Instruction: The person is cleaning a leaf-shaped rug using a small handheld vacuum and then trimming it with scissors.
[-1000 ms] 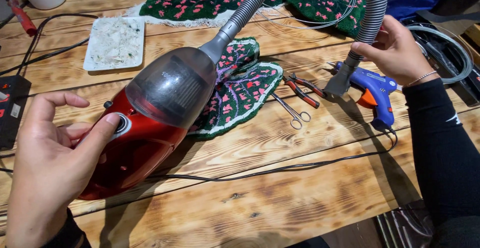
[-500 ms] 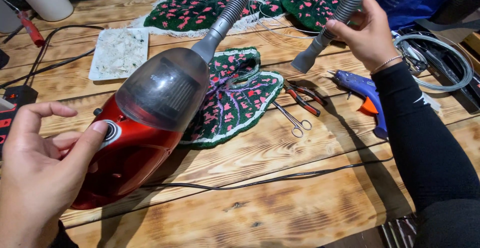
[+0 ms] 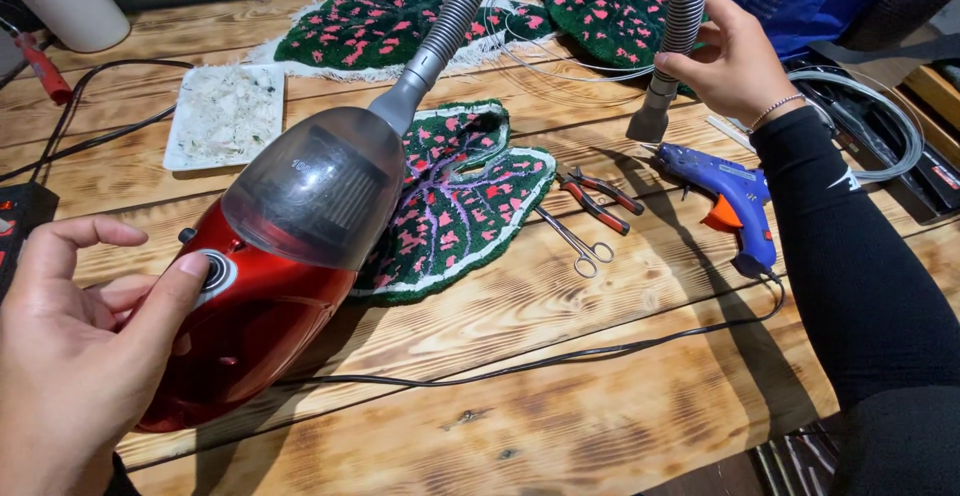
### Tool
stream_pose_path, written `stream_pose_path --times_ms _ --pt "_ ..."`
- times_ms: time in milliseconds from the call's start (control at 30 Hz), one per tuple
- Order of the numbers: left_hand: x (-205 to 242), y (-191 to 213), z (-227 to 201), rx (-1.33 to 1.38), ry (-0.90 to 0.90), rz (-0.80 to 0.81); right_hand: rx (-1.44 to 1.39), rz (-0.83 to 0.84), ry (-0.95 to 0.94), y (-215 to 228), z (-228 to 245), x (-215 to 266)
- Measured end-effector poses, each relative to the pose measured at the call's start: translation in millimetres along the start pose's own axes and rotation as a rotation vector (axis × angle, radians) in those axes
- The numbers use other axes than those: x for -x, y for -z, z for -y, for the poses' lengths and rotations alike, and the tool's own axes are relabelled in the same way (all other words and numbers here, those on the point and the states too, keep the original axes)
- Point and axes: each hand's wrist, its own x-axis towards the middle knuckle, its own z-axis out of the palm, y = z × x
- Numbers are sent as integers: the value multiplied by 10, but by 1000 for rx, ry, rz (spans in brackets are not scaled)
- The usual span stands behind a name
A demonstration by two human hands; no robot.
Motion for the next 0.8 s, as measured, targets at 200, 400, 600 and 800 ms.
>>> stream_pose_path --times_ms 200,400,600,800 --pt "-9 39 5 -42 6 -13 -69 2 -26 -36 42 -4" --pt "29 122 -81 49 10 -58 -426 3 -306 -389 179 -3" --pt "23 311 52 55 -39 -160 -957 221 -675 -1105 726 154" --pt "98 402 -78 -174 56 -254 -1280 358 -755 -1211 945 214"
